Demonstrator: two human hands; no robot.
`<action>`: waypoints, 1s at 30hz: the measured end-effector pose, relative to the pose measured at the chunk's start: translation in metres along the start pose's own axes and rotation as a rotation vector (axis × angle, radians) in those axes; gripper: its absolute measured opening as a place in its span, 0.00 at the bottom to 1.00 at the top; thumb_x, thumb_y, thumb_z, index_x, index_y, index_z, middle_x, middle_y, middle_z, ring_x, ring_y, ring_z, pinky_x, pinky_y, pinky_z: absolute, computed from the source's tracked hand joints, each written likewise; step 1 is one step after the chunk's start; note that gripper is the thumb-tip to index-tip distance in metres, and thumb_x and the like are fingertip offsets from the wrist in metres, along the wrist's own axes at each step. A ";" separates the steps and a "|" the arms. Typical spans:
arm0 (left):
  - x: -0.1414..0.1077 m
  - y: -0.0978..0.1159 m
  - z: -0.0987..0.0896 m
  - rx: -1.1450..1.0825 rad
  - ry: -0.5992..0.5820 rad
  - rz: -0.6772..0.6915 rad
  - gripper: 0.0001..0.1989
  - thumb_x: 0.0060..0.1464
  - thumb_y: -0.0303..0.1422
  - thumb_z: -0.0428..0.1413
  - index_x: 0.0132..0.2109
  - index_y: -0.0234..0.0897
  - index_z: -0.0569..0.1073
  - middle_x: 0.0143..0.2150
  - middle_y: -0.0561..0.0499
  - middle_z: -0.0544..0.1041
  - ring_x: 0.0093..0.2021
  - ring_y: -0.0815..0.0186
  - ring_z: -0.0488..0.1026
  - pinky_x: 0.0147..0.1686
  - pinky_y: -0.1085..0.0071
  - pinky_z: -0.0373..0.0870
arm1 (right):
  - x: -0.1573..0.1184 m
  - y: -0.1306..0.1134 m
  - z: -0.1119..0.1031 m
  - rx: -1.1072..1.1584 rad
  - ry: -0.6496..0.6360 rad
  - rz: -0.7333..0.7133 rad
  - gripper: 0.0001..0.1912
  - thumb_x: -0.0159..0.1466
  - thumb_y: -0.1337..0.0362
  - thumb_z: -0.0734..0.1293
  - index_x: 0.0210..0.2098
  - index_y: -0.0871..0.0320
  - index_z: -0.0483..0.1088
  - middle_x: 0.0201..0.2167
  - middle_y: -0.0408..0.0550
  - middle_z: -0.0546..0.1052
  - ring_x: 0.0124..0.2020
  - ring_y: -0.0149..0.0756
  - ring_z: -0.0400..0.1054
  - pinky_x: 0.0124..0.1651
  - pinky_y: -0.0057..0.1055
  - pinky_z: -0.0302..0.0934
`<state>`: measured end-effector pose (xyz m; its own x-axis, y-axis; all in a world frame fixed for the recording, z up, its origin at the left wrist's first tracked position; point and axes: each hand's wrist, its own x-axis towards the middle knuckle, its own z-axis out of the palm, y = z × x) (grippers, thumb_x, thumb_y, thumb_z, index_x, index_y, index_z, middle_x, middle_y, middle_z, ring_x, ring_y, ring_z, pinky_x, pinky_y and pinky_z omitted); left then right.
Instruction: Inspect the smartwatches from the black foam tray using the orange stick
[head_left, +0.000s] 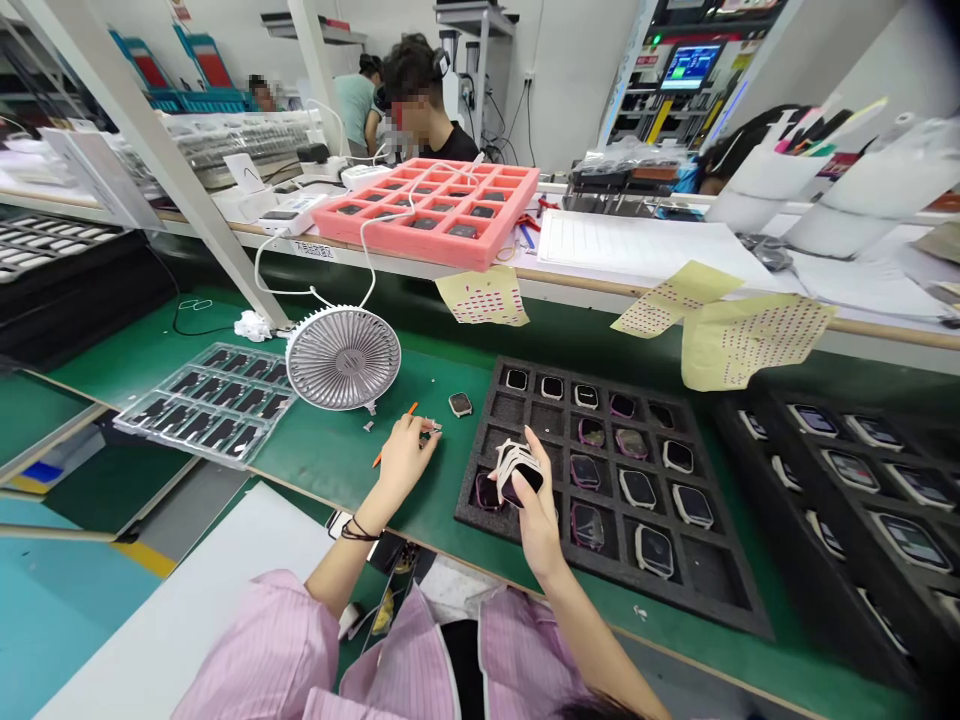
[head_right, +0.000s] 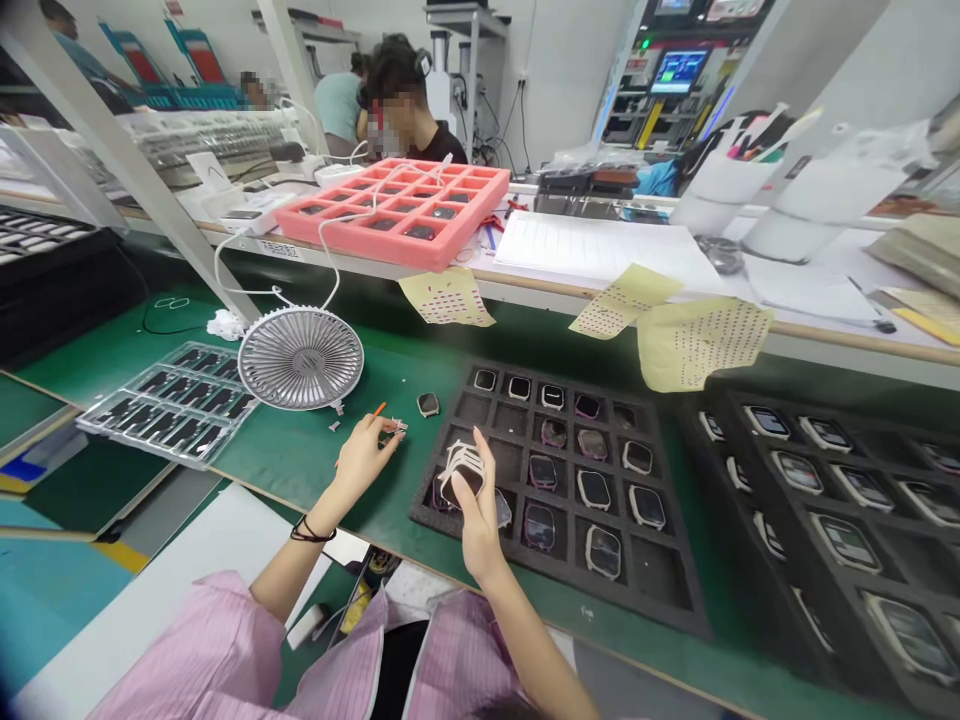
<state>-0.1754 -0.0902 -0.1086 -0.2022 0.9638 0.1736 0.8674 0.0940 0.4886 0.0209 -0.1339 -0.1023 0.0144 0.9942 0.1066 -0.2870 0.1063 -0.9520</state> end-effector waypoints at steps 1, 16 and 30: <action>0.003 -0.003 0.004 0.054 -0.014 -0.014 0.04 0.57 0.31 0.57 0.40 0.35 0.74 0.44 0.44 0.75 0.46 0.57 0.74 0.43 0.66 0.71 | 0.000 -0.001 0.000 0.012 -0.002 0.016 0.31 0.64 0.55 0.66 0.65 0.49 0.57 0.55 0.50 0.71 0.51 0.42 0.69 0.56 0.44 0.63; 0.009 -0.012 0.013 0.061 -0.033 -0.024 0.03 0.58 0.26 0.54 0.35 0.34 0.71 0.40 0.41 0.76 0.44 0.56 0.74 0.42 0.64 0.70 | 0.001 -0.005 0.003 0.137 -0.010 0.069 0.32 0.65 0.55 0.64 0.66 0.48 0.54 0.50 0.49 0.71 0.39 0.39 0.72 0.52 0.46 0.64; -0.005 0.018 -0.020 -0.042 -0.057 0.113 0.02 0.58 0.29 0.55 0.37 0.38 0.73 0.41 0.47 0.77 0.45 0.57 0.72 0.44 0.64 0.69 | 0.002 -0.007 0.007 0.187 0.030 0.079 0.35 0.64 0.54 0.64 0.67 0.49 0.51 0.47 0.50 0.72 0.38 0.40 0.72 0.41 0.40 0.66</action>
<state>-0.1674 -0.0981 -0.0836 -0.0771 0.9805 0.1806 0.8630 -0.0251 0.5046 0.0168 -0.1329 -0.0932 0.0128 0.9997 0.0223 -0.4616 0.0257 -0.8867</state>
